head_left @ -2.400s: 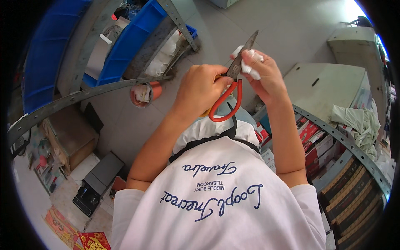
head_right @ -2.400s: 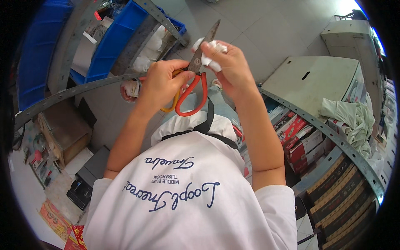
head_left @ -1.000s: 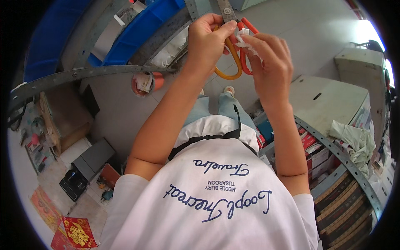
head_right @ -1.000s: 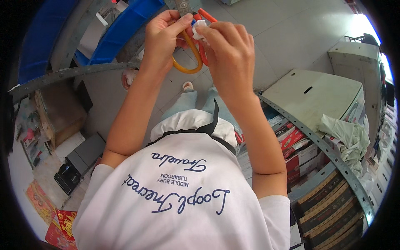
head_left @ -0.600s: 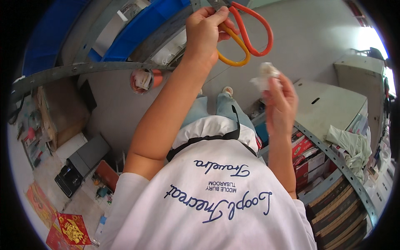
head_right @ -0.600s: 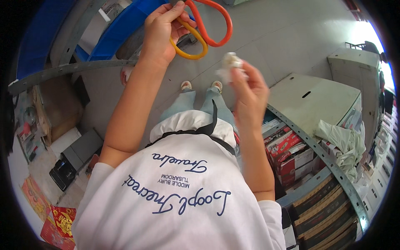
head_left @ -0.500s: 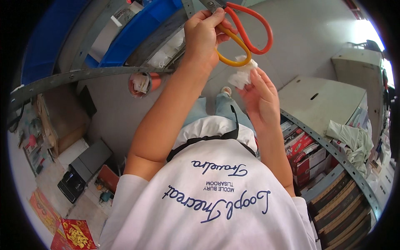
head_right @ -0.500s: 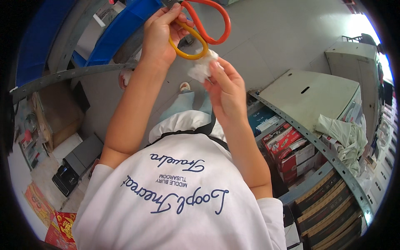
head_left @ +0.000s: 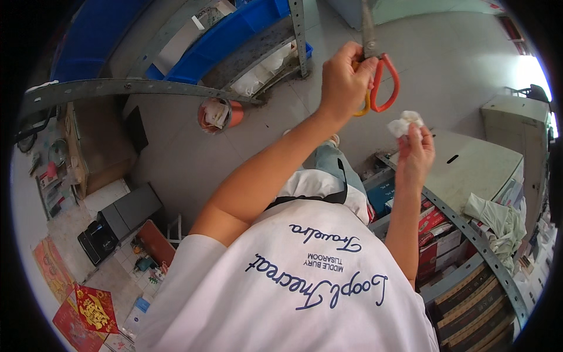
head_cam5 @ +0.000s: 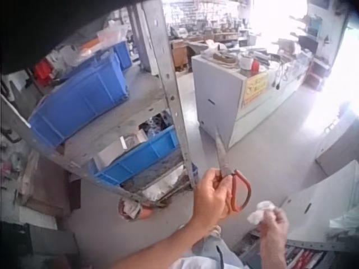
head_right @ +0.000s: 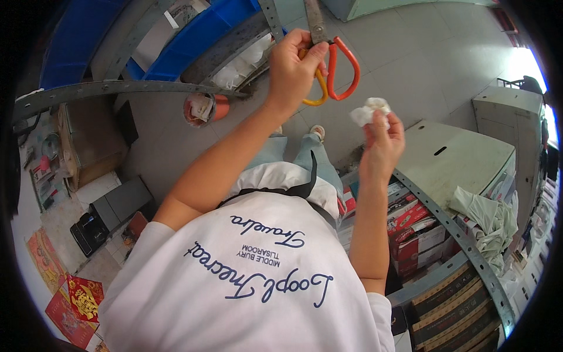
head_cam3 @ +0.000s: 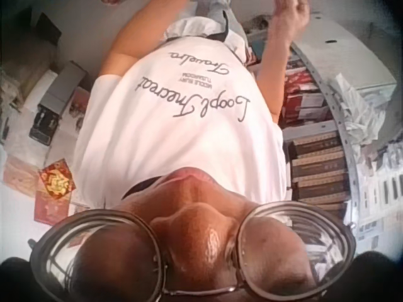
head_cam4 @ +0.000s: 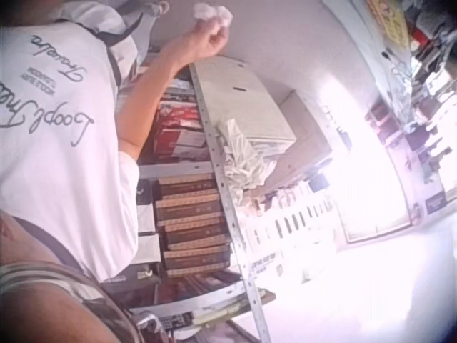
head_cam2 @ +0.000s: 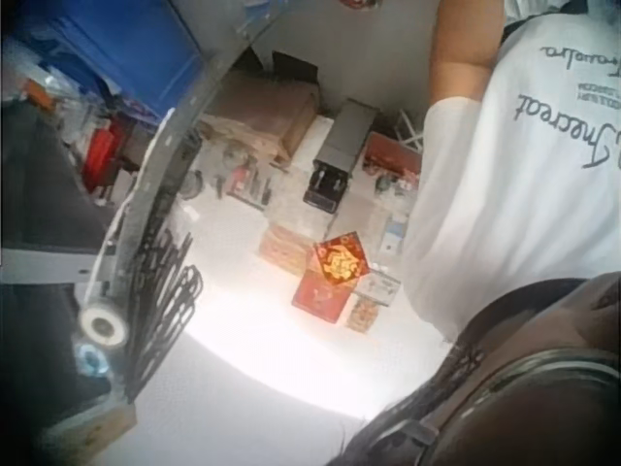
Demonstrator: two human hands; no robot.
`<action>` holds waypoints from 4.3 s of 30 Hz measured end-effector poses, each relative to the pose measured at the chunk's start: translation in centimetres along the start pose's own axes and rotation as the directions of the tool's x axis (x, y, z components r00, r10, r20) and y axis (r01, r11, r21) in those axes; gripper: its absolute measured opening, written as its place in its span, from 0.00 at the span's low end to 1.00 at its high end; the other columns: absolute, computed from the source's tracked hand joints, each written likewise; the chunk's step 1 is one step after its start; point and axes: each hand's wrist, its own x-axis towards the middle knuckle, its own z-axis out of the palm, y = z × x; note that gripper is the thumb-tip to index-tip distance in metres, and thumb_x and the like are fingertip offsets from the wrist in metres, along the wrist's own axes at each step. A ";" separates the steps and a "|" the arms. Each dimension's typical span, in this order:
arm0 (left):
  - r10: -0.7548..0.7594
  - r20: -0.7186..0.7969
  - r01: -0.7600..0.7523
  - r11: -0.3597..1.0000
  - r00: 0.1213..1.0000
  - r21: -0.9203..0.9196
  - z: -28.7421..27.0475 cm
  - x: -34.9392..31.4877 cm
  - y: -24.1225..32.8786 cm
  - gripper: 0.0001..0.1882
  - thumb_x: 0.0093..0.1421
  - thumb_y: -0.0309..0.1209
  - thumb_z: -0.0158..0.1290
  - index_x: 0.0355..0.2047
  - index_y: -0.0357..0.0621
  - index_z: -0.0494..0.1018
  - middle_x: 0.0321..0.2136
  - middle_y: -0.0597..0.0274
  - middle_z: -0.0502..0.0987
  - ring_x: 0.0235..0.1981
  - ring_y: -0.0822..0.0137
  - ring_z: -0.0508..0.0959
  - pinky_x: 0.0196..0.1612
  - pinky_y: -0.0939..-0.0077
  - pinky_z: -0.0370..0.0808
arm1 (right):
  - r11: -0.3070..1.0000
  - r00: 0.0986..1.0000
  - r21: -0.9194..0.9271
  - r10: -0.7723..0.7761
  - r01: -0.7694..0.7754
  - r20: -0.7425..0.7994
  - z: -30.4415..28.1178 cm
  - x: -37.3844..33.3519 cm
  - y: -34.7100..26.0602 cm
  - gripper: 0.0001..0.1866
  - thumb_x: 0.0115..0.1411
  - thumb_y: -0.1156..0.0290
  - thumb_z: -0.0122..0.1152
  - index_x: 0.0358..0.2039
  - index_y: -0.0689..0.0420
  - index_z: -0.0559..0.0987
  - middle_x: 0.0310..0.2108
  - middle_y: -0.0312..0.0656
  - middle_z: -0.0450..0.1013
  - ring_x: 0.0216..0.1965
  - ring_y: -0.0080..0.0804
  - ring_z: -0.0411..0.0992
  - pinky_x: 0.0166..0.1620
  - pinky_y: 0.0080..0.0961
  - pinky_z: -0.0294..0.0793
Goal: The person washes a yellow comb and a blue brush under running water in a sink, then scrubs them with a small brush. They then pick up a pair of scissors, wipe them with a tissue, and spray them with a red aerosol can.
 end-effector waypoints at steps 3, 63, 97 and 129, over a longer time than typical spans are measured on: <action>-0.229 0.066 0.237 0.957 0.971 -0.165 -1.0 0.2 0.0 0.06 0.54 0.29 0.50 0.27 0.39 0.68 0.14 0.67 0.70 0.14 0.77 0.71 0.15 0.87 0.63 | 0.923 0.957 -0.269 -0.237 0.275 0.166 2.0 0.9 -2.2 0.15 0.53 0.72 0.55 0.42 0.61 0.70 0.34 0.40 0.70 0.31 0.21 0.68 0.33 0.16 0.70; -0.333 0.852 0.421 0.895 0.403 0.150 47.9 41.9 -5.5 0.07 0.55 0.28 0.47 0.22 0.39 0.65 0.11 0.68 0.67 0.12 0.79 0.67 0.15 0.84 0.59 | 0.972 0.994 0.230 0.062 -0.040 -0.090 -7.3 49.1 -25.2 0.17 0.61 0.59 0.39 0.23 0.55 0.70 0.14 0.34 0.61 0.17 0.28 0.58 0.25 0.26 0.59; -0.204 -0.428 0.083 0.956 0.880 -0.283 36.7 40.4 -9.0 0.12 0.56 0.35 0.48 0.29 0.37 0.70 0.40 0.62 0.61 0.38 0.71 0.66 0.40 0.80 0.67 | 0.822 0.399 -0.538 0.438 0.184 0.806 7.6 62.8 -22.7 0.08 0.56 0.70 0.52 0.32 0.61 0.67 0.27 0.38 0.68 0.27 0.21 0.66 0.32 0.17 0.68; 0.061 -0.855 0.848 0.187 -0.515 -0.497 -13.4 39.6 -49.1 0.17 0.42 0.38 0.58 0.36 0.63 0.73 0.44 0.58 0.60 0.44 0.59 0.60 0.42 0.66 0.61 | 0.528 0.822 -0.807 0.561 -0.264 0.098 8.3 56.9 0.8 0.08 0.57 0.69 0.50 0.32 0.59 0.66 0.31 0.42 0.71 0.32 0.27 0.71 0.34 0.27 0.75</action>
